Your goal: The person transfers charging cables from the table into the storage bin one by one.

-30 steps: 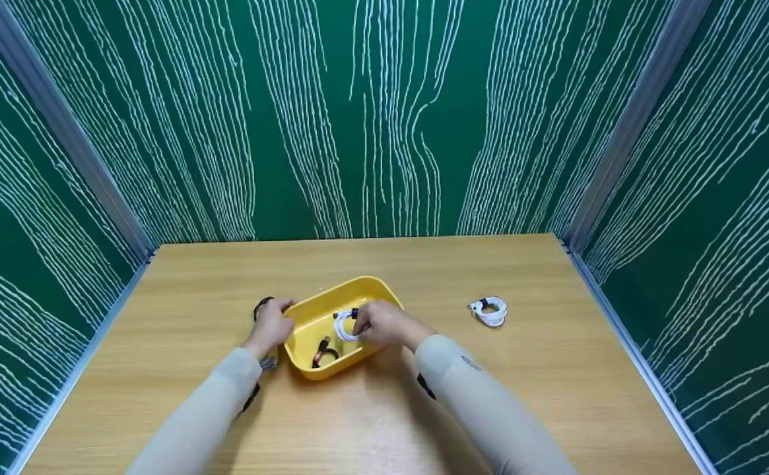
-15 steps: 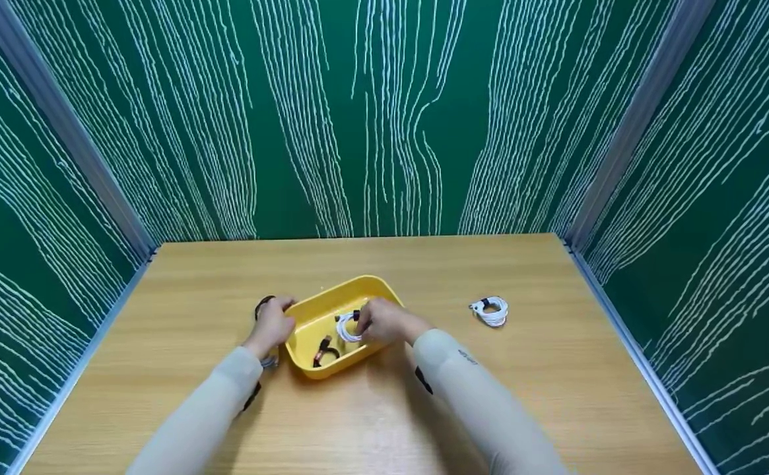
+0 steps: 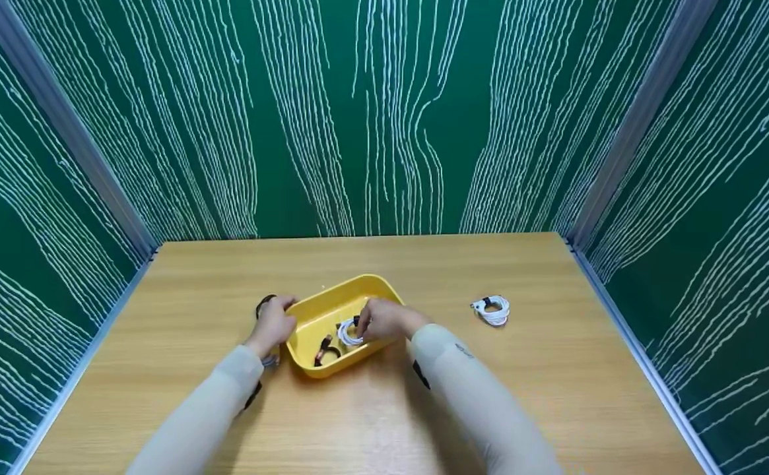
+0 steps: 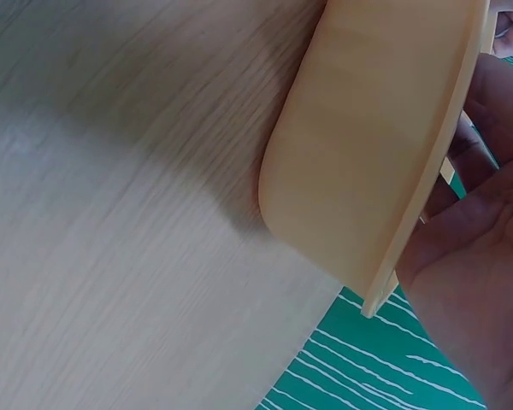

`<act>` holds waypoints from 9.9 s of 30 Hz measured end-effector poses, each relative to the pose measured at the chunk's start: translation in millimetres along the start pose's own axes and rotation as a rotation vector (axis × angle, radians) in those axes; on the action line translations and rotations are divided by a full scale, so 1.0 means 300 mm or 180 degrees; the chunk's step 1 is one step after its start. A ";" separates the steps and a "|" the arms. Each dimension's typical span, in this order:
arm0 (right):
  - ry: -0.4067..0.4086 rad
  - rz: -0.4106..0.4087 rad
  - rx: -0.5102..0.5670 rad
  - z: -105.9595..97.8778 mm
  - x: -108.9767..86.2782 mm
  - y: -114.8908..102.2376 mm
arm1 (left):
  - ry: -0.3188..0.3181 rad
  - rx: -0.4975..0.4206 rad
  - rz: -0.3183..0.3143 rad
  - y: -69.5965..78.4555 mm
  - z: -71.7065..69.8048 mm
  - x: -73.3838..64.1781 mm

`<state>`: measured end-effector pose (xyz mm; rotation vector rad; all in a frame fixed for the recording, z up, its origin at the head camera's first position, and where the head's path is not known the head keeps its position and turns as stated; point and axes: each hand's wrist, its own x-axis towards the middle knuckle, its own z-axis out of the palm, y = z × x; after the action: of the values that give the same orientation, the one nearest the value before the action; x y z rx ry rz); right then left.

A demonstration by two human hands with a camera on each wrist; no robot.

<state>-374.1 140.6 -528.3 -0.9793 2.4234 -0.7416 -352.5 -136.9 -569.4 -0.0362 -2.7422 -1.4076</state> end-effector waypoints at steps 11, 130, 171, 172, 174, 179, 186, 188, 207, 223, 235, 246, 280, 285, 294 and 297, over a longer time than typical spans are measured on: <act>-0.0140 -0.0155 -0.0030 0.005 0.021 0.005 | 0.0005 0.0014 0.0000 0.002 -0.002 0.001; 0.0202 0.0063 0.0493 -0.044 -0.028 -0.036 | -0.0002 0.0022 0.0116 -0.009 -0.005 0.003; 0.0892 0.0255 0.0511 -0.068 -0.116 0.043 | 0.0062 0.0180 0.0235 -0.016 -0.002 0.005; 0.0926 0.0265 0.0515 -0.071 -0.119 0.046 | 0.0056 0.0167 0.0218 -0.015 -0.002 0.005; 0.0994 0.0295 0.0519 -0.075 -0.126 0.051 | 0.0051 0.0152 0.0195 -0.013 -0.002 0.005; 0.1184 0.0342 0.0498 -0.085 -0.142 0.064 | 0.0060 0.0150 0.0170 -0.010 -0.002 0.004; 0.1372 0.0492 0.0515 -0.099 -0.164 0.075 | 0.0031 0.0135 0.0107 -0.007 -0.004 0.002; 0.1405 0.0508 0.0504 -0.102 -0.170 0.078 | 0.0020 0.0117 0.0092 -0.007 -0.004 0.002; 0.1741 0.0563 0.0334 -0.101 -0.212 0.117 | 0.0060 0.0190 0.0253 -0.014 -0.005 -0.001; 0.1956 0.0484 0.0347 -0.107 -0.262 0.168 | 0.0044 0.0170 0.0169 -0.003 -0.008 -0.004; 0.1917 0.0776 0.0463 -0.112 -0.293 0.186 | 0.0079 0.0207 0.0194 -0.010 -0.003 -0.002; 0.1966 0.0813 0.0441 -0.102 -0.309 0.203 | 0.0021 0.0116 0.0100 -0.006 -0.006 -0.004; 0.2183 0.0805 0.0333 -0.108 -0.411 0.273 | 0.0020 0.0013 0.0051 -0.005 -0.002 -0.008; 0.2179 0.0859 0.0330 -0.102 -0.431 0.282 | 0.0077 0.0070 0.0135 -0.009 0.001 -0.008; 0.2134 0.1014 0.0412 -0.100 -0.459 0.300 | 0.0073 -0.0011 0.0100 -0.014 0.006 -0.011; 0.2168 0.1034 0.0464 -0.096 -0.465 0.308 | 0.0086 0.0033 0.0136 -0.019 0.009 -0.006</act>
<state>-344.0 307.5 -537.7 -0.2711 2.9256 -1.2565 -351.1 -138.0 -575.6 -0.0743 -2.7100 -1.3732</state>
